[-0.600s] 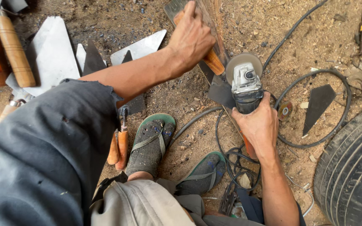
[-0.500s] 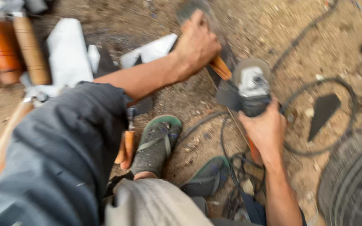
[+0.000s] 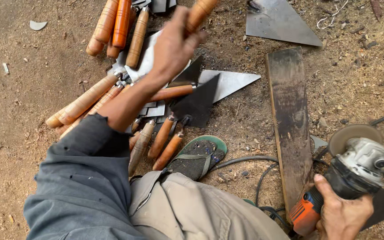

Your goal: The person uses an angle grinder to smooth and shape the metal blades of several trowels. They hold each trowel by its wooden handle and grind the blade edges, producing sparks. Finished trowels are placed in a pile on the ground.

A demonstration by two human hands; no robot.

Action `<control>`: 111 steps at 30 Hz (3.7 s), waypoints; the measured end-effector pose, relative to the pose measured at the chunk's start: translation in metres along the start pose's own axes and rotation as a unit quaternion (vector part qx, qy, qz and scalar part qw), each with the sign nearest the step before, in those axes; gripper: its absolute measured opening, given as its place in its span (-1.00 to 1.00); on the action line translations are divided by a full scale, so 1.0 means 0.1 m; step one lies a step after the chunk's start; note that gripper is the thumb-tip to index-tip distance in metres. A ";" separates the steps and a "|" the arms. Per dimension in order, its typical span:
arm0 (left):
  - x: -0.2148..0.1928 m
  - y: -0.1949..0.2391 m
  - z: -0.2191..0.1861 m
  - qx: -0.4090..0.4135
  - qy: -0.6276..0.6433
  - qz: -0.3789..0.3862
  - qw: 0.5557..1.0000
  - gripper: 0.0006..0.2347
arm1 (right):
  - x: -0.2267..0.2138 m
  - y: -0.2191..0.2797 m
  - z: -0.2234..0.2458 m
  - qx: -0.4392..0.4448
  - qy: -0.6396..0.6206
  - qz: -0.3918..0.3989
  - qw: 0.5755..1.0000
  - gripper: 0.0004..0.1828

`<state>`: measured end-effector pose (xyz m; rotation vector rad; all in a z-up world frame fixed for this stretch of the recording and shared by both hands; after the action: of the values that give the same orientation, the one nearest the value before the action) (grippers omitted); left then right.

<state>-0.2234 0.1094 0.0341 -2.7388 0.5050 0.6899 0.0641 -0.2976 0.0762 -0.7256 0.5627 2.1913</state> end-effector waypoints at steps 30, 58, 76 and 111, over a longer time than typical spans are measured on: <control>-0.42 0.93 -0.03 0.117 -0.385 0.222 0.888 -0.83 | 0.29 0.32 -0.06 0.172 -0.146 0.037 0.974 -0.59; 1.96 2.21 -0.95 -0.471 0.361 0.350 0.725 -0.57 | 0.48 0.31 0.15 0.156 0.212 0.061 0.963 -0.34; 1.89 2.05 -1.16 -0.472 0.371 0.357 0.716 -0.58 | 0.60 0.16 0.37 0.185 0.274 0.082 0.940 -0.33; 1.89 2.03 -1.06 -0.471 0.354 0.366 0.720 -0.60 | 0.49 -0.10 0.43 0.140 0.344 0.091 0.924 -0.18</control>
<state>-0.1051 -0.1601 -0.0053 -3.6884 1.9656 -0.1522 0.0308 -0.2411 0.0749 -1.3295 1.3118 1.9140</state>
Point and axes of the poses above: each hand's wrist, its own y-axis away from the middle knuckle, its own x-axis out of the palm, z = x × y, the point moved 1 cm from there along -y, towards the middle knuckle, and after that the axes turned 15 degrees about y, right-handed, at the moved point
